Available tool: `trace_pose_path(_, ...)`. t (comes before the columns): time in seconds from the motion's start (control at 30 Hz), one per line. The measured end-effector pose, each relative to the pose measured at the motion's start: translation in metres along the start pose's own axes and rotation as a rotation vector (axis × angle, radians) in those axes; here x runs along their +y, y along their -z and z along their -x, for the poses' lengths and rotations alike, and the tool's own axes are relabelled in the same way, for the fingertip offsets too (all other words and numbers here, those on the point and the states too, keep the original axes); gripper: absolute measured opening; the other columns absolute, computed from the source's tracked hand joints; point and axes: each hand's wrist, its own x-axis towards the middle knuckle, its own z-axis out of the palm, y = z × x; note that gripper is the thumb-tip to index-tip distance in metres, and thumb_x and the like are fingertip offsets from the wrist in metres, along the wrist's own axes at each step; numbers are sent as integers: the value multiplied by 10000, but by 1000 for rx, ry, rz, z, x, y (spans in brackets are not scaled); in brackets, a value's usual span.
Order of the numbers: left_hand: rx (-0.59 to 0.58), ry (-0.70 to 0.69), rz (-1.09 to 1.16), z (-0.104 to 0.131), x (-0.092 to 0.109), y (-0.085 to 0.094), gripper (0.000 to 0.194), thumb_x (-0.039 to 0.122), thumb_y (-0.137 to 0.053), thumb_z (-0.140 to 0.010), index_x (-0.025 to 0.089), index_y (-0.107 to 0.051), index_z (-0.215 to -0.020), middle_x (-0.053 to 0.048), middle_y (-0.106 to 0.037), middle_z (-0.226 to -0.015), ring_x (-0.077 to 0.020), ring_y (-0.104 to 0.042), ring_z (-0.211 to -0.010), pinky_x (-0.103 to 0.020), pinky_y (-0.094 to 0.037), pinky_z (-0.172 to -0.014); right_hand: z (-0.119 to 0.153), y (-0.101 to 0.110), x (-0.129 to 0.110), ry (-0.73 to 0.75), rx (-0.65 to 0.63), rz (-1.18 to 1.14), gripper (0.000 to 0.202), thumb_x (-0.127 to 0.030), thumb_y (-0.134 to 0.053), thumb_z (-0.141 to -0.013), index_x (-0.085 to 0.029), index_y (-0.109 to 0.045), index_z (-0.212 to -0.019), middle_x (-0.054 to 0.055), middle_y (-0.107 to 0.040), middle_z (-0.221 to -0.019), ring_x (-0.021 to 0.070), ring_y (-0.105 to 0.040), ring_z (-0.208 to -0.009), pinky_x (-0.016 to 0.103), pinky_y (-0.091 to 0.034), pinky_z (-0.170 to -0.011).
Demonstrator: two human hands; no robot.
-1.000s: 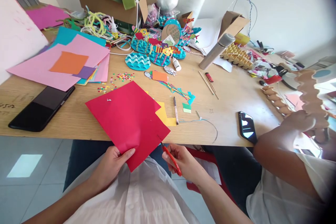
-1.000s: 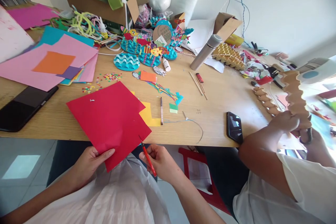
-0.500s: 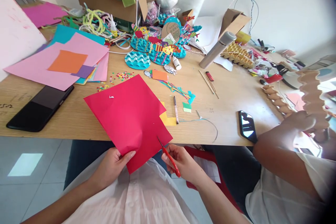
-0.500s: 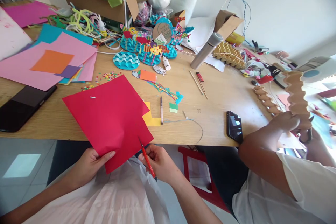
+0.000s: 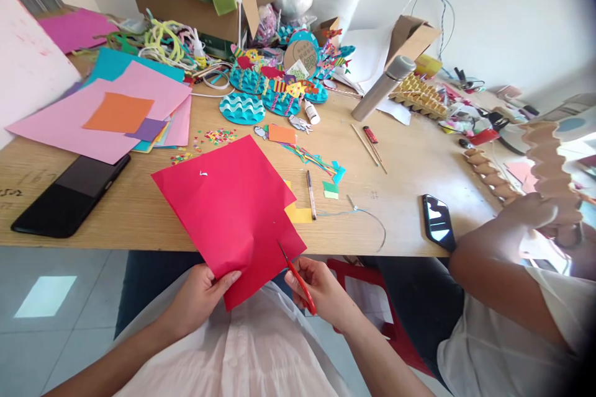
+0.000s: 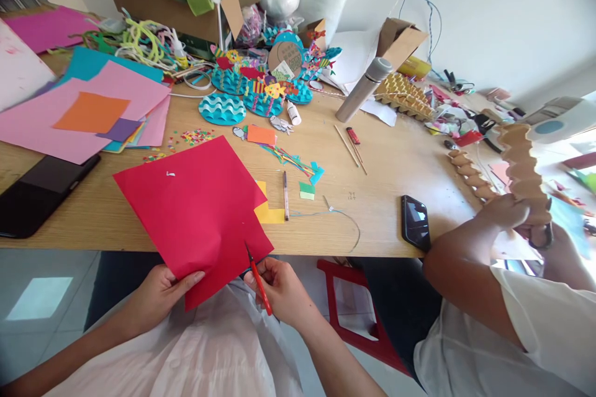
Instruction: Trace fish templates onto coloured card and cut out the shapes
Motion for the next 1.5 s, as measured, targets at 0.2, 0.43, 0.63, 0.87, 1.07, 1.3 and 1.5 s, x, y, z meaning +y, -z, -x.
trace_pose_path(0.2, 5, -35, -70, 2, 1, -1, 370, 468, -535, -825, 180, -558, -595, 13, -585, -564, -144, -483, -556, -226, -379, -531, -4, -3, 2, 25, -20, -44, 494, -592, -767, -653, -196, -474, -663, -74, -455, -492, 75, -443, -426, 208, -281, -397)
trace_pose_path(0.43, 52, -83, -175, 2, -6, 0, 386, 461, -526, -840, 188, -528, -568, 19, -559, -546, -138, -460, -550, -216, -359, -521, -6, -7, 11, 29, 34, -81, 510, -606, -766, -648, -203, -452, -628, -80, -448, -424, 64, -388, -369, 213, -284, -390)
trace_pose_path(0.63, 58, -127, -217, 5, -5, 1, 376, 455, -521, -854, 194, -579, -588, 15, -572, -559, -154, -495, -575, -213, -384, -550, -4, -8, 16, 48, 2, -123, 555, -692, -715, -654, -199, -461, -673, -42, -525, -461, 80, -440, -398, 210, -284, -395)
trace_pose_path(0.87, 43, -159, -232, 6, -7, 3, 344, 441, -528, -858, 191, -642, -652, 7, -637, -625, -170, -547, -619, -216, -425, -598, -6, -11, 15, 58, -1, -157, 595, -725, -727, -599, -186, -500, -708, -55, -483, -473, 82, -438, -408, 211, -271, -391)
trace_pose_path(1.07, 44, -146, -189, 6, -6, 3, 343, 455, -558, -839, 187, -673, -659, 5, -670, -645, -179, -564, -632, -220, -437, -602, -7, -13, 12, 67, -4, -172, 579, -684, -774, -560, -193, -487, -672, -59, -486, -491, 74, -427, -414, 214, -287, -398)
trace_pose_path(1.3, 21, -139, -229, 5, -3, 3, 369, 454, -531, -853, 182, -625, -622, 3, -642, -615, -163, -543, -607, -210, -432, -592, -9, -13, 16, 61, 30, -202, 548, -610, -830, -533, -185, -508, -661, -79, -456, -447, 63, -394, -376, 207, -249, -370)
trace_pose_path(1.5, -5, -152, -231, 5, -4, 3, 384, 455, -512, -872, 172, -620, -636, -5, -638, -620, -164, -552, -605, -212, -436, -589, -10, -18, 14, 68, 67, -213, 545, -610, -828, -537, -177, -529, -678, -71, -469, -463, 66, -417, -381, 208, -268, -372)
